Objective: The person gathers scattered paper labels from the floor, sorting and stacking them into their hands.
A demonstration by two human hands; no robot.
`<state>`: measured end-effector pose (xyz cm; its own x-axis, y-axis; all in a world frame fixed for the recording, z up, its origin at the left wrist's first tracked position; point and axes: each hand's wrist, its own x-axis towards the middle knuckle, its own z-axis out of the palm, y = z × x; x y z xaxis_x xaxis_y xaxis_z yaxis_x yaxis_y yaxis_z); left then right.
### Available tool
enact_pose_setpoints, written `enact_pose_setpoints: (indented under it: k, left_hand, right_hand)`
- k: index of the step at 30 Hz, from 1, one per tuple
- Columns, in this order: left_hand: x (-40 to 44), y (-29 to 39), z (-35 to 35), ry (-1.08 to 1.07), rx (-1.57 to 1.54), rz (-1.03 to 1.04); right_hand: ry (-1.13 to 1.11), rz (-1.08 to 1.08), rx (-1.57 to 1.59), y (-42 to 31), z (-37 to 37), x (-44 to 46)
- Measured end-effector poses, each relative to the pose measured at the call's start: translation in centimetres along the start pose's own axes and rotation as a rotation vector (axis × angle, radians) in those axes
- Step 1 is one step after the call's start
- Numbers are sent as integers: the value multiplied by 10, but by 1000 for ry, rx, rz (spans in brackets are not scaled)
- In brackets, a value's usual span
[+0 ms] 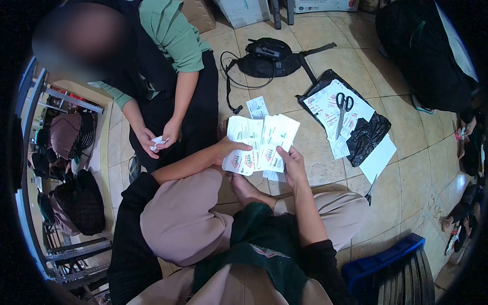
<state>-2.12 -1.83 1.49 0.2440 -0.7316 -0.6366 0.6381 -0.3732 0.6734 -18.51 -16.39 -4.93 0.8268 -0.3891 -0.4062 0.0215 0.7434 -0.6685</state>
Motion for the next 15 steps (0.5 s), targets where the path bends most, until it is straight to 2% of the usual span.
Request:
enact_pose_setpoints:
  k: [4, 6, 10, 13, 15]
  left_hand:
    - [-2, 2, 0, 6, 9, -44]
    - [3, -3, -4, 1, 0, -39]
    - [0, 0, 0, -4, -75, -78]
    - [-4, 4, 5, 31, -93, -101]
    - [-2, 2, 4, -23, -100, -107]
  right_hand:
    - [15, -18, 3, -12, -7, 0]
    - [-10, -101, -49, -16, -4, -2]
    - [23, -112, -111, -6, -2, 0]
    - [-19, -118, -159, 0, 1, 0]
    - [-52, -109, -129, 4, 2, 2]
